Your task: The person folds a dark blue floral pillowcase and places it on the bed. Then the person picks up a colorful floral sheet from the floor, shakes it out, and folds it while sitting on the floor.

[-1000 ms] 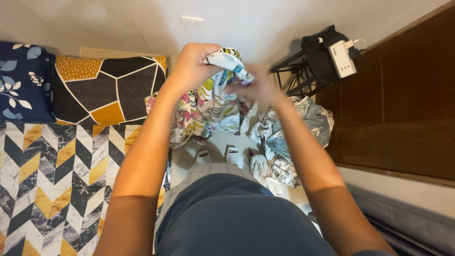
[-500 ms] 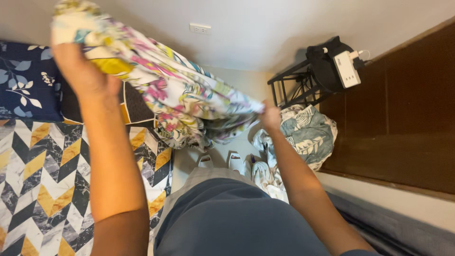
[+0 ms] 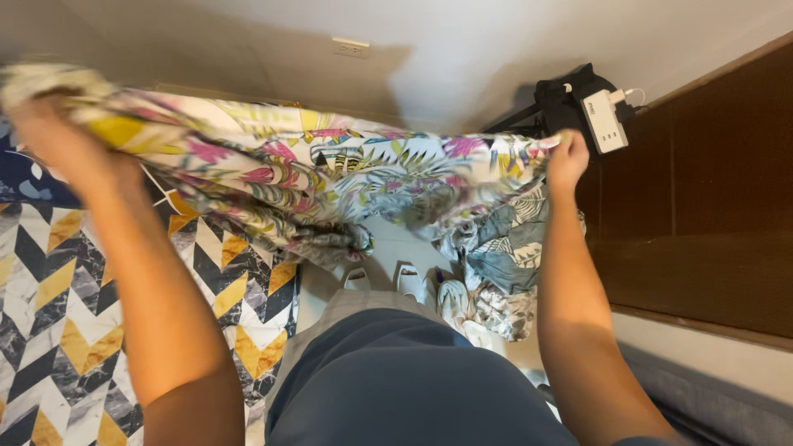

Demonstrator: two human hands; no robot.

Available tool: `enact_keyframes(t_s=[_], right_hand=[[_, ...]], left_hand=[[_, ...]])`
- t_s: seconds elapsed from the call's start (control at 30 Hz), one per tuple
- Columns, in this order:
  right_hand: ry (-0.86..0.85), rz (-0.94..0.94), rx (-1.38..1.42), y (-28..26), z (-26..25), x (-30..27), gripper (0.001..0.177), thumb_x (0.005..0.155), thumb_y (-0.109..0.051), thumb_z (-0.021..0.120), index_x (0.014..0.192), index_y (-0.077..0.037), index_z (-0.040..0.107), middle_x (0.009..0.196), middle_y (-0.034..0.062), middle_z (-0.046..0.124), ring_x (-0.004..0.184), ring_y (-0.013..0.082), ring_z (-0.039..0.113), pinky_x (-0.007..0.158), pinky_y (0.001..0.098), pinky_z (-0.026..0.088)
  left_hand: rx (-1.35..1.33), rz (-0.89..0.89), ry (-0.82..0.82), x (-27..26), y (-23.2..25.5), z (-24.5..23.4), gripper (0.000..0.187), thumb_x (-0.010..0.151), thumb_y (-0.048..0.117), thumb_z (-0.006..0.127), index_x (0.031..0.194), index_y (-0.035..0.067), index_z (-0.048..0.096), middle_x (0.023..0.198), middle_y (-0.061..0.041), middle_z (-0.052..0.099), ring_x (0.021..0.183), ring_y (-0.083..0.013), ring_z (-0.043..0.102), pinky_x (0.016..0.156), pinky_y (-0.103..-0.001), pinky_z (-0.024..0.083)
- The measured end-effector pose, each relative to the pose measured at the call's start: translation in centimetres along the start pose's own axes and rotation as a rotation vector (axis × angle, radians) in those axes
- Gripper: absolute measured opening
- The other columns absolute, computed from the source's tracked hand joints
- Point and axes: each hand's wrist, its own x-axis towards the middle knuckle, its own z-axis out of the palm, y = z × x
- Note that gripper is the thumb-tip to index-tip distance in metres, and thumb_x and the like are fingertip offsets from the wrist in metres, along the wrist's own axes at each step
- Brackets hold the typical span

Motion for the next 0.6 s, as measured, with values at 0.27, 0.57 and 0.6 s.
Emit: enact_keyframes(t_s=[0.27, 0.57, 0.6], right_hand=[[-0.807, -0.086, 0.041, -17.8, 4.9, -4.6, 0.023, 0.098, -0.002, 0.056, 0.114, -0.008, 0.071, 0.093, 0.0045, 0.074, 0.077, 0.0090, 0.072, 0.062, 0.0226, 0.057], [-0.745, -0.255, 0.110, -28.1, 5.9, -8.3, 0.030, 0.089, -0.015, 0.081, 0.117, -0.007, 0.072, 0.074, 0.0041, 0.063, 0.065, 0.0075, 0.056, 0.058, 0.0252, 0.047], [-0.722, -0.247, 0.123, -28.0, 5.9, -8.4, 0.041, 0.084, -0.019, 0.087, 0.119, -0.006, 0.070, 0.070, 0.0049, 0.058, 0.062, 0.0075, 0.053, 0.055, 0.0255, 0.044]], left_hand=[[1.356, 0.187, -0.873, -15.2, -6.1, 14.6, 0.082, 0.069, 0.014, 0.082, 0.143, 0.002, 0.049, 0.143, -0.023, 0.053, 0.128, -0.0404, 0.053, 0.102, -0.050, 0.045], [0.691, -0.102, -1.216, -23.1, -6.5, 26.1, 0.024, 0.101, 0.028, 0.068, 0.105, 0.004, 0.070, 0.074, -0.017, 0.063, 0.064, -0.0256, 0.061, 0.062, -0.040, 0.048], [0.671, -0.070, -1.200, -22.6, -5.8, 26.7, 0.023, 0.101, 0.026, 0.067, 0.100, 0.003, 0.071, 0.066, -0.016, 0.058, 0.057, -0.0256, 0.056, 0.057, -0.039, 0.045]])
